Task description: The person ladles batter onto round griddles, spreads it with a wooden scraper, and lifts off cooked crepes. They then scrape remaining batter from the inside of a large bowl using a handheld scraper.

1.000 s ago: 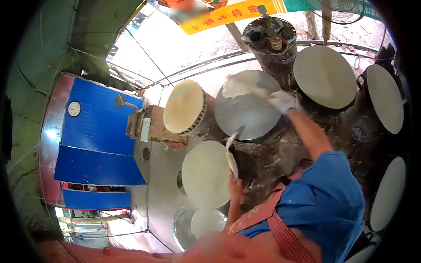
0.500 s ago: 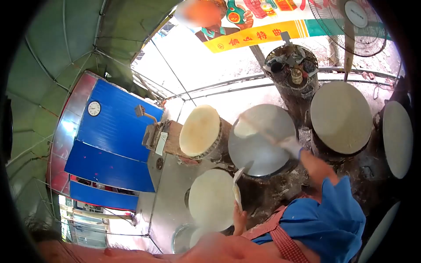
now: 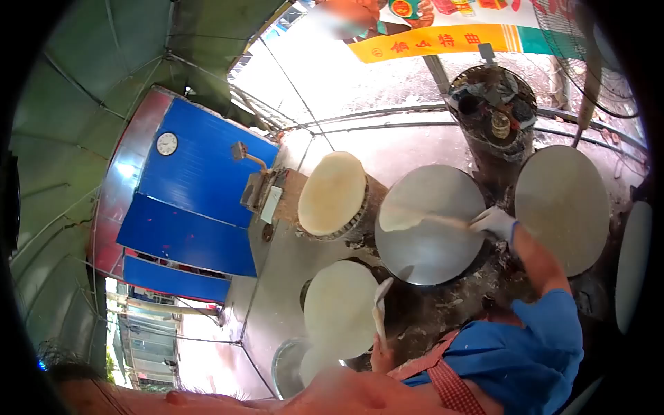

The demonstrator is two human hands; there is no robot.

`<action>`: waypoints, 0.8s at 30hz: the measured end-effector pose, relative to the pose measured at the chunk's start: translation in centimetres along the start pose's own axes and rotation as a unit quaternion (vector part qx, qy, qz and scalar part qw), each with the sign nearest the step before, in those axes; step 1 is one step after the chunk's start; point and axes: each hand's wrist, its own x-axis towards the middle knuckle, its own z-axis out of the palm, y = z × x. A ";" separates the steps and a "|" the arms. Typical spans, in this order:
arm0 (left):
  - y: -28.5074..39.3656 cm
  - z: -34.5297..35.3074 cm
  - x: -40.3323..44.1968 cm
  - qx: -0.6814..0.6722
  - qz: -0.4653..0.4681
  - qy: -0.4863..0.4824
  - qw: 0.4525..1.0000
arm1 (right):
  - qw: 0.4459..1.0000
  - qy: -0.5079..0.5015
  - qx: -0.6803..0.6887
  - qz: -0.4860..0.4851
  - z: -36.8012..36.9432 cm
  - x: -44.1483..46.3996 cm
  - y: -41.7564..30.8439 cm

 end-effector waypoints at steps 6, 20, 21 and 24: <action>-0.7 0.5 -3.5 -0.002 -0.016 -0.002 1.000 | 0.989 -0.023 -0.053 0.137 2.7 0.9 -5.8; -3.5 2.5 -8.0 -0.295 -0.202 0.074 0.931 | 0.970 -0.167 -0.117 0.130 -1.8 5.1 0.6; -2.6 2.7 -8.1 -0.348 -0.214 0.062 0.911 | 0.978 -0.166 -0.105 0.075 -2.8 5.9 1.2; -2.8 2.9 -8.6 -0.366 -0.205 0.032 0.907 | 0.989 -0.086 -0.099 0.061 -3.1 9.7 -1.5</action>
